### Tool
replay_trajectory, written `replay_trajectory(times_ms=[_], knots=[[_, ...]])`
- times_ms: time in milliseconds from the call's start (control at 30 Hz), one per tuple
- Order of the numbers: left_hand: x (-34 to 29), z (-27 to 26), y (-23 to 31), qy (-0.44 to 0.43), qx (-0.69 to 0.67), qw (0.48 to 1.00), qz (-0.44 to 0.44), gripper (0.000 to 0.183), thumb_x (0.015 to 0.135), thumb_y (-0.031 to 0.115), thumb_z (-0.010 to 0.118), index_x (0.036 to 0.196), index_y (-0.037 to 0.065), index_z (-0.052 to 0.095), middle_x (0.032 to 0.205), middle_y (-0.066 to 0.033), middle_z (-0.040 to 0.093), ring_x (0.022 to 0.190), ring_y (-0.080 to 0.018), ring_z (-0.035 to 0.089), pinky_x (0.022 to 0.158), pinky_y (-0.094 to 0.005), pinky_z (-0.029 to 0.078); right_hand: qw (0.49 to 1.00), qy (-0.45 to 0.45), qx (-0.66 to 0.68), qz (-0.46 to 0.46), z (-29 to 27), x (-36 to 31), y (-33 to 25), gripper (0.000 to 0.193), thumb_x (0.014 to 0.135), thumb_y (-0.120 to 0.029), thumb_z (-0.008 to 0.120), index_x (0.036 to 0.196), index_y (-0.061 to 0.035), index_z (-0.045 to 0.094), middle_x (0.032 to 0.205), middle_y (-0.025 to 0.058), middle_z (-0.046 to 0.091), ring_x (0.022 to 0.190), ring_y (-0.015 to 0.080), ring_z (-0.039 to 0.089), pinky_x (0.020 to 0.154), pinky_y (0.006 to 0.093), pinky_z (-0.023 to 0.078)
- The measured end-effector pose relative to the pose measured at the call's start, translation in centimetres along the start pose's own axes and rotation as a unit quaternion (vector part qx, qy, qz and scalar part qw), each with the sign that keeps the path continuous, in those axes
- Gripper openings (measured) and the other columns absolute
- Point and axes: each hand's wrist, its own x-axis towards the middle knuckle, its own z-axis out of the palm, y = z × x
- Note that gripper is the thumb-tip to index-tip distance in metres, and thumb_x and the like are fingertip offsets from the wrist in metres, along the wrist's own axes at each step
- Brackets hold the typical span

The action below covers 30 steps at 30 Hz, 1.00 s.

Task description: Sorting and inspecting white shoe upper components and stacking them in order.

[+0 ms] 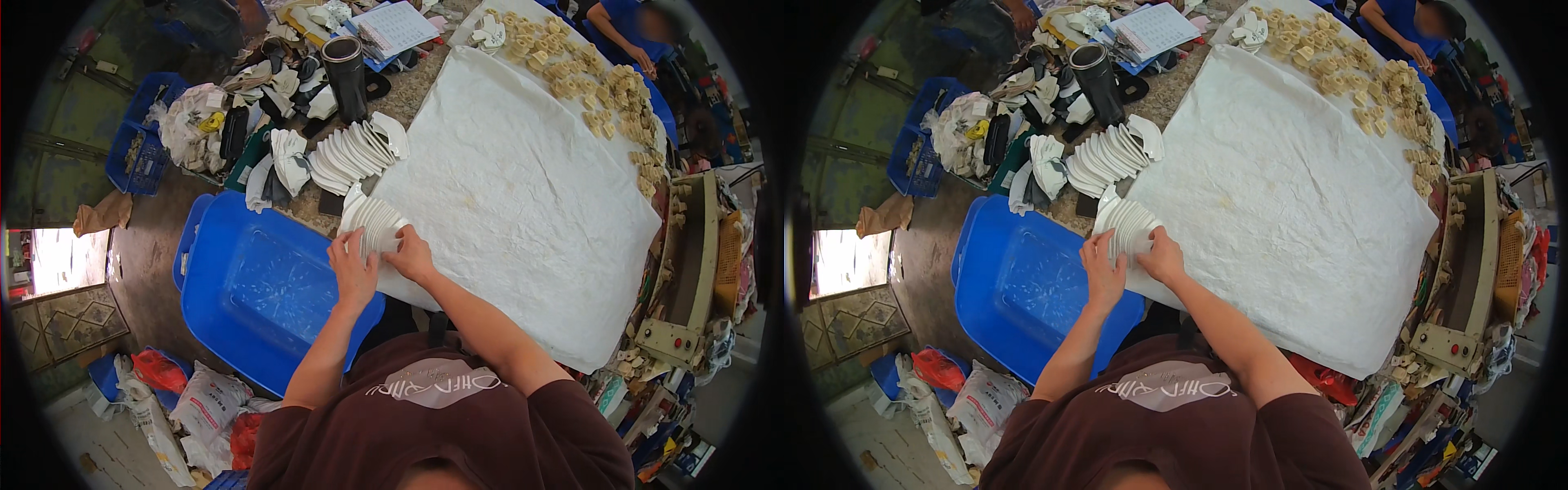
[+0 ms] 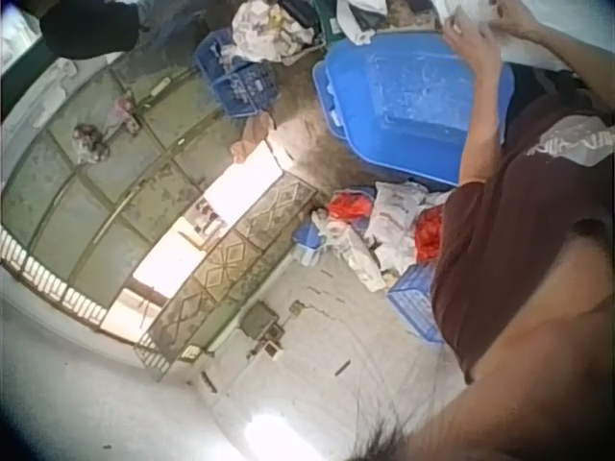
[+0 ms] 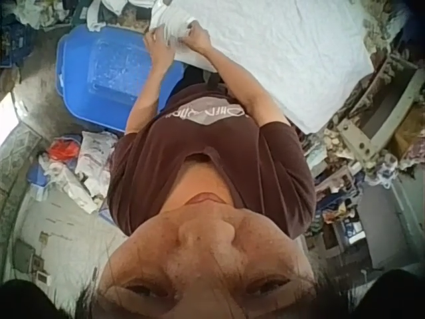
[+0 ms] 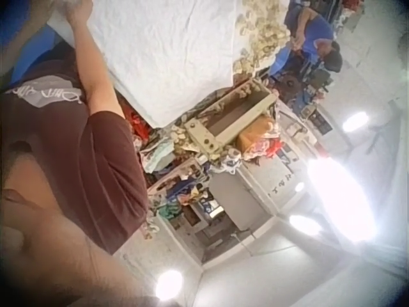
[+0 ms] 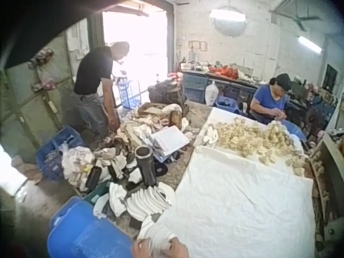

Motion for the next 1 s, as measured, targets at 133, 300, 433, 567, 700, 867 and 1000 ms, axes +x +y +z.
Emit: replay_trajectory(times_ms=[133,300,433,567,700,867,1000], knots=[[-1.6,-0.1,-0.2,0.018,-0.011,1.0,0.006,0.045,0.073,0.006,0.06,0.117,0.006,0.05,0.107,-0.0164,0.046,0.102,-0.034,0.043,0.09,-0.0414,0.035,0.998,0.02,0.056,-0.01,-1.2,-1.2,1.8,0.045,0.066,-0.017,0.072,0.101,-0.0037,0.048,0.073,0.0109,0.058,0.067,0.0236,0.059,0.061,0.034,0.047],[-2.6,-0.3,1.3,-0.116,-0.334,0.925,-0.142,0.027,0.087,0.013,0.051,0.112,0.003,0.055,0.091,-0.0113,0.06,0.083,-0.0167,0.056,0.077,-0.0276,0.042,0.962,-0.042,0.27,-0.024,-6.6,-6.4,-0.8,0.034,0.076,-0.002,0.063,0.105,-0.0035,0.045,0.079,0.0071,0.058,0.067,0.0138,0.056,0.06,0.0269,0.045],[-2.8,0.0,5.0,-0.195,-0.487,0.838,-0.151,0.033,0.094,0.022,0.041,0.111,-0.002,0.056,0.094,-0.0076,0.063,0.086,-0.0118,0.056,0.08,-0.0259,0.042,0.941,-0.066,0.324,-0.069,-7.3,-10.4,-0.3,0.026,0.08,-0.004,0.062,0.103,-0.0004,0.048,0.08,0.0083,0.061,0.07,0.0133,0.058,0.062,0.0268,0.046],[-3.3,0.0,7.6,-0.201,-0.456,0.856,-0.137,0.033,0.094,0.024,0.042,0.103,-0.001,0.061,0.087,-0.0076,0.064,0.082,-0.011,0.056,0.077,-0.0254,0.043,0.956,-0.054,0.289,-0.025,-8.2,-11.5,0.6,0.014,0.081,-0.006,0.062,0.092,0.0011,0.056,0.079,0.0092,0.062,0.071,0.0146,0.058,0.064,0.0274,0.045],[-3.0,-0.1,8.3,-0.203,-0.472,0.845,-0.15,0.034,0.094,0.025,0.041,0.101,-0.001,0.062,0.087,-0.0088,0.063,0.078,-0.0101,0.055,0.074,-0.0253,0.044,0.982,0.048,0.136,-0.124,-9.0,-11.9,1.0,0.016,0.08,-0.007,0.063,0.093,0.0006,0.057,0.075,0.0101,0.061,0.069,0.0151,0.057,0.064,0.027,0.045],[-2.1,-1.6,10.5,-0.269,-0.269,0.92,-0.098,0.029,0.089,0.01,0.045,0.114,-0.004,0.052,0.083,-0.0136,0.058,0.077,-0.0219,0.056,0.076,-0.0297,0.044,0.968,0.124,0.185,-0.117,-12.2,-12.3,-1.8,0.016,0.08,-0.012,0.064,0.086,0.0014,0.058,0.07,0.0115,0.06,0.06,0.0201,0.056,0.056,0.0296,0.044],[-3.7,0.8,10.3,-0.158,-0.213,0.954,0.139,0.041,0.083,0.0,0.046,0.124,-0.002,0.042,0.096,-0.0199,0.053,0.093,-0.0318,0.053,0.084,-0.0354,0.042,0.987,0.018,0.143,-0.07,-12.3,-12.0,-3.0,0.023,0.083,-0.02,0.06,0.083,0.0025,0.057,0.067,0.0149,0.058,0.057,0.0225,0.054,0.054,0.0331,0.043]])
